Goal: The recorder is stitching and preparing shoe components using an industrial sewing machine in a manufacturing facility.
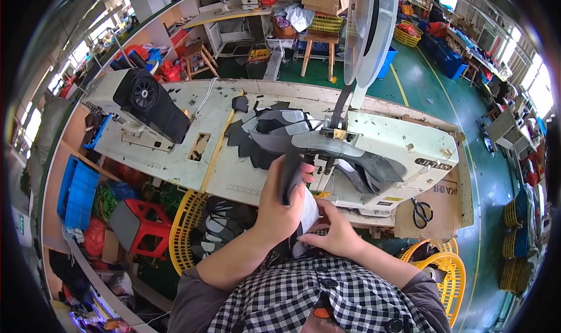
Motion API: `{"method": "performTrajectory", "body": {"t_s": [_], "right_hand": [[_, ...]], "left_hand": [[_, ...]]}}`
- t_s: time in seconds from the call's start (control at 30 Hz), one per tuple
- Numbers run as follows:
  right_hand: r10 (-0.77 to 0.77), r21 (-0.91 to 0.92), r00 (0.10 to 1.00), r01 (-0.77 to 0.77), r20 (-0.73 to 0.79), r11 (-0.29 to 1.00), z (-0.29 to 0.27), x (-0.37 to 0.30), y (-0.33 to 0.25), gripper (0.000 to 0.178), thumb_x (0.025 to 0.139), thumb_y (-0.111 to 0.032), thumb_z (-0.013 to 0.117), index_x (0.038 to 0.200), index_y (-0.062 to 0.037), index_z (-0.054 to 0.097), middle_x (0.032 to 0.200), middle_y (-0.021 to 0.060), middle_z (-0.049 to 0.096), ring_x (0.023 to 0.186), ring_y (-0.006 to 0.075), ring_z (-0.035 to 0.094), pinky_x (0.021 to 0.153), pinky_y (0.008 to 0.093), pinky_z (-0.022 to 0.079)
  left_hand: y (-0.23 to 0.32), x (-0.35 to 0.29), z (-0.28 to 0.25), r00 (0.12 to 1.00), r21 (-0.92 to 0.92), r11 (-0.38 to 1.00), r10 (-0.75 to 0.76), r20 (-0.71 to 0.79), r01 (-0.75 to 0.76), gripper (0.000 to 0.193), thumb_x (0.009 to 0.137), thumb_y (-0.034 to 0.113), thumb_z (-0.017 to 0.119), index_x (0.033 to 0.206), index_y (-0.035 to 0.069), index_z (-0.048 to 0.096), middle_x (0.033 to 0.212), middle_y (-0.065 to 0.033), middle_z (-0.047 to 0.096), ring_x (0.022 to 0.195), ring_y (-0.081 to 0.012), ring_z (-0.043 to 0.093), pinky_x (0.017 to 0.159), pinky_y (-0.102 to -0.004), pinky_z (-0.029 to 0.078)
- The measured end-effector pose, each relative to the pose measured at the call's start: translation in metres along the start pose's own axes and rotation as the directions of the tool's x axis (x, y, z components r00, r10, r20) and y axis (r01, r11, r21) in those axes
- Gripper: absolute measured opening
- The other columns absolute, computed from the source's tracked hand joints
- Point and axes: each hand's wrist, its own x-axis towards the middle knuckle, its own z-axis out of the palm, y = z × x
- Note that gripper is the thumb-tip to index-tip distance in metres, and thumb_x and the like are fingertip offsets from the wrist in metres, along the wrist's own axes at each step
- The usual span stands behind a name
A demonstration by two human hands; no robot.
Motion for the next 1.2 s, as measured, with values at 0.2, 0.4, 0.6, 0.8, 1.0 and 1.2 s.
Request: {"method": "performTrajectory", "body": {"t_s": [0.2,0.4,0.6,0.8,1.0,1.2], "right_hand": [[0.283,-0.637,0.958,-0.240,-0.036,0.732,-0.048,-0.011,-0.053,0.050,0.067,-0.038,0.078,0.095,0.0007,0.062,0.078,0.0152,0.064,0.070,0.0246,0.063,0.064,0.0348,0.048],[0.060,-0.209,0.971,-0.110,-0.231,0.972,-0.089,-0.003,-0.097,0.023,0.083,-0.017,0.067,0.097,-0.0007,0.059,0.083,0.0009,0.061,0.076,0.0077,0.053,0.070,0.0242,0.045],[0.318,0.125,0.902,-0.294,-0.291,0.948,-0.096,0.039,-0.057,0.033,0.083,-0.014,0.066,0.109,0.0030,0.058,0.095,0.0051,0.063,0.085,0.0121,0.056,0.078,0.0253,0.045],[0.212,0.201,0.887,-0.139,-0.409,0.970,-0.090,0.050,-0.040,0.042,0.079,-0.013,0.070,0.115,0.0021,0.055,0.104,0.0066,0.061,0.094,0.0144,0.055,0.087,0.0254,0.041],[0.100,0.232,0.868,0.018,-0.486,0.973,-0.096,0.066,-0.036,0.041,0.078,-0.013,0.071,0.114,-0.0002,0.056,0.108,0.0067,0.059,0.099,0.0169,0.053,0.091,0.0260,0.039],[0.111,0.641,0.991,-0.134,0.076,0.755,-0.117,0.030,-0.020,0.071,0.074,-0.037,0.074,0.128,-0.0031,0.042,0.115,0.0153,0.058,0.106,0.0300,0.057,0.090,0.0448,0.046]], "left_hand": [[0.014,0.011,-0.025,0.991,0.714,0.688,0.110,0.076,-0.131,0.037,0.084,0.003,0.051,0.120,0.000,0.043,0.111,-0.0103,0.055,0.093,-0.0195,0.056,0.084,-0.0305,0.043],[-0.014,0.042,-0.024,0.943,0.190,0.976,0.162,-0.292,-0.109,0.036,0.084,0.005,0.055,0.118,0.002,0.044,0.105,-0.0095,0.055,0.092,-0.0177,0.055,0.081,-0.0295,0.044],[-0.057,0.059,-0.014,0.848,-0.249,0.958,-0.247,-0.468,0.142,0.038,0.082,0.001,0.057,0.118,0.004,0.047,0.114,-0.0080,0.052,0.103,-0.0169,0.051,0.089,-0.0290,0.039],[-0.064,0.058,-0.013,0.831,-0.378,0.918,-0.300,-0.468,0.119,0.039,0.080,0.000,0.054,0.118,0.004,0.047,0.112,-0.0073,0.051,0.103,-0.0167,0.049,0.091,-0.0293,0.037],[-0.065,0.071,-0.011,0.826,-0.362,0.925,-0.292,-0.482,0.115,0.041,0.080,0.003,0.057,0.119,0.003,0.046,0.111,-0.0087,0.051,0.102,-0.0169,0.049,0.091,-0.0296,0.037],[-0.047,0.044,-0.017,0.814,-0.281,0.949,-0.277,-0.511,0.147,0.040,0.083,0.013,0.063,0.117,0.003,0.045,0.109,-0.0073,0.052,0.099,-0.0147,0.050,0.089,-0.0284,0.039]]}}
